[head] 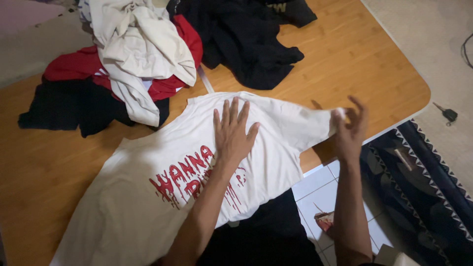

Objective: The person smooths out t-shirts on a table, places hangers into them, and hangs them on a nearby rack. This is repeated for multiple shirts.

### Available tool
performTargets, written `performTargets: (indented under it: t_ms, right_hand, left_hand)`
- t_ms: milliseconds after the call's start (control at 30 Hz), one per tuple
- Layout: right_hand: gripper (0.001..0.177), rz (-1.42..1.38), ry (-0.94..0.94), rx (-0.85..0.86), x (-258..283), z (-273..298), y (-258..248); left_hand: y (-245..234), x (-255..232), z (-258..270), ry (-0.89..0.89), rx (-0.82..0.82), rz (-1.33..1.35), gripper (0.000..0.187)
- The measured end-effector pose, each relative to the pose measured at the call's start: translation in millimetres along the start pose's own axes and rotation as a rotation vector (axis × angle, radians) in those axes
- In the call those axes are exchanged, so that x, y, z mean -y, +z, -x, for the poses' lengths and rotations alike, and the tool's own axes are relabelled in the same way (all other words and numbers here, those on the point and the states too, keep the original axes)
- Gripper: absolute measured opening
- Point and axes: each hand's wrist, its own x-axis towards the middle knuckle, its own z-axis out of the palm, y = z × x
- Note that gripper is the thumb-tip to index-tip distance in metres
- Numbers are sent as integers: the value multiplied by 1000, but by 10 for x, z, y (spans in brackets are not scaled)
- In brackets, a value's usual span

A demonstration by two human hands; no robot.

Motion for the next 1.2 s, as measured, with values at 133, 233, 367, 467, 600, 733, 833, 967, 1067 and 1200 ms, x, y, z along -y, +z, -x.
performTargets:
  t_ms: [133, 233, 367, 467, 600, 733, 833, 967, 1067, 1200]
  right_hand:
    - [49, 219, -189, -189, -29, 10, -113]
    - [47, 491, -310, -190, -48, -12, -141]
    - [68, 158, 305, 119, -122, 247, 285]
    - [65, 952, -519, 407, -82, 377, 564]
    - [69, 940, -371, 460, 29, 371, 662]
    - [76, 775, -406, 506, 117, 462, 852]
    - [62, 1031, -499, 514, 115, 607, 1062]
    - [60, 1026, -502, 502, 107, 602, 1085]
    - [61, 1037, -530, 508, 109, 582, 1082]
    - [60, 1035, -547, 508, 118, 598, 1087]
  left_hand:
    - [-7, 5, 3, -1, -1, 6, 69]
    - [-9, -4, -3, 4, -7, 13, 69]
    - [6, 13, -2, 2, 2, 7, 69]
    - [22, 2, 5, 9, -14, 4, 69]
    - [-1, 30, 25, 6, -6, 8, 69]
    - [16, 24, 5, 11, -61, -7, 64]
    - [33, 69, 10, -4, -82, 28, 52]
    - [-9, 306, 34, -16, -109, 174, 44]
    - [-96, 540, 117, 1, -107, 184, 49]
    - [-361, 805, 505, -25, 23, -75, 63]
